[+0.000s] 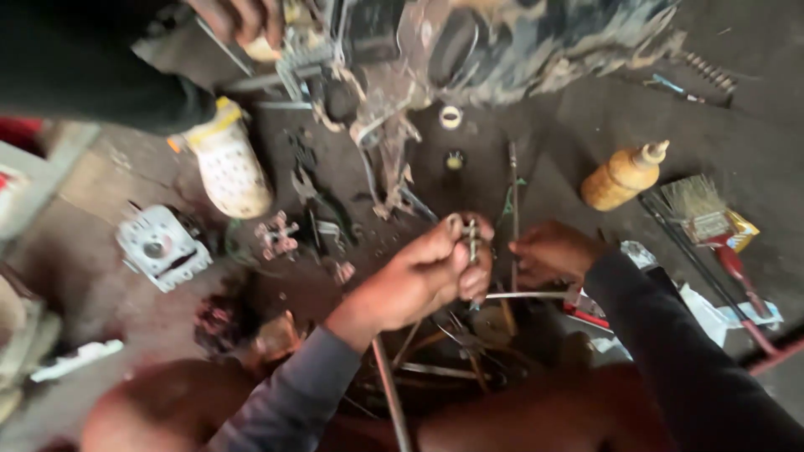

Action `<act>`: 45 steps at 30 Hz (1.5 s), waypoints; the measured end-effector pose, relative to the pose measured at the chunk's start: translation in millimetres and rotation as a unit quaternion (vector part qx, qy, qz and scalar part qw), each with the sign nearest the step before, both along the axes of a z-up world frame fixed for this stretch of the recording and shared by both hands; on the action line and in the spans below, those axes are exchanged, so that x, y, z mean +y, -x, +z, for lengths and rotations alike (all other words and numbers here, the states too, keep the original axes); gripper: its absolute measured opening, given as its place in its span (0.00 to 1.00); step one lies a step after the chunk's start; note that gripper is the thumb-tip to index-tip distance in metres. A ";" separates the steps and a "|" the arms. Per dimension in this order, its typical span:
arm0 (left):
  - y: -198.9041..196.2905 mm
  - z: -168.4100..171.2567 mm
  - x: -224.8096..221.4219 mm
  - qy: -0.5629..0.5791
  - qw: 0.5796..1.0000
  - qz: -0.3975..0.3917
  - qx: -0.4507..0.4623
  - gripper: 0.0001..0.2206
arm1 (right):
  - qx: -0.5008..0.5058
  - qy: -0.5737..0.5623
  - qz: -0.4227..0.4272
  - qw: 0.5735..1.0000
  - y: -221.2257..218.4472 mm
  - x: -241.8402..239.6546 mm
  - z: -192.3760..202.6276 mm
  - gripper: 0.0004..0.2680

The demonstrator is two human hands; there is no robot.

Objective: Repairing a motorcycle engine by assembling internal components and using hand tools.

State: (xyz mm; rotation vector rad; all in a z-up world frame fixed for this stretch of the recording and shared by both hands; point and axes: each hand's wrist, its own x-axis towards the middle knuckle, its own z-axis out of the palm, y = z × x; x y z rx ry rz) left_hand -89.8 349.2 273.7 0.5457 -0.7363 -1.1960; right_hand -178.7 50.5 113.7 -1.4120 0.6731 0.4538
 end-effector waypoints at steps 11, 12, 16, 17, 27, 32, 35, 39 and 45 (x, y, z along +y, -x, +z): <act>-17.8 8.5 63.8 -0.117 0.993 0.007 0.027 0.19 | 0.003 0.348 -0.009 0.937 22.3 88.0 144.5 0.14; -20.0 3.3 63.0 -0.131 0.991 0.039 -0.007 0.20 | -0.092 0.412 0.043 0.905 25.5 78.4 119.6 0.14; -30.7 -25.5 60.5 -0.176 0.978 0.115 -0.001 0.19 | -0.122 0.453 0.063 0.881 17.5 86.2 152.5 0.15; -32.2 -28.8 55.1 -0.177 0.978 0.112 -0.002 0.19 | -0.121 0.453 0.060 0.881 14.3 82.6 148.0 0.15; -44.2 -75.8 20.5 -0.118 0.918 0.160 0.342 0.14 | -0.251 0.260 0.216 0.907 -27.2 122.4 123.5 0.17; -43.4 -95.9 22.3 -0.056 0.866 0.180 0.464 0.14 | -0.390 0.166 0.232 0.875 -41.8 152.3 117.8 0.18; -41.8 -96.3 20.2 -0.001 0.845 0.165 0.508 0.15 | -0.456 0.210 0.202 0.841 -48.7 153.0 116.9 0.29; -36.1 -85.6 16.4 -0.044 0.802 0.159 0.575 0.15 | -0.284 0.183 0.262 0.904 -50.0 144.2 98.5 0.22; -24.6 -113.5 10.3 -0.274 0.836 0.181 0.440 0.19 | -0.196 0.269 0.318 0.888 -47.9 112.7 67.9 0.16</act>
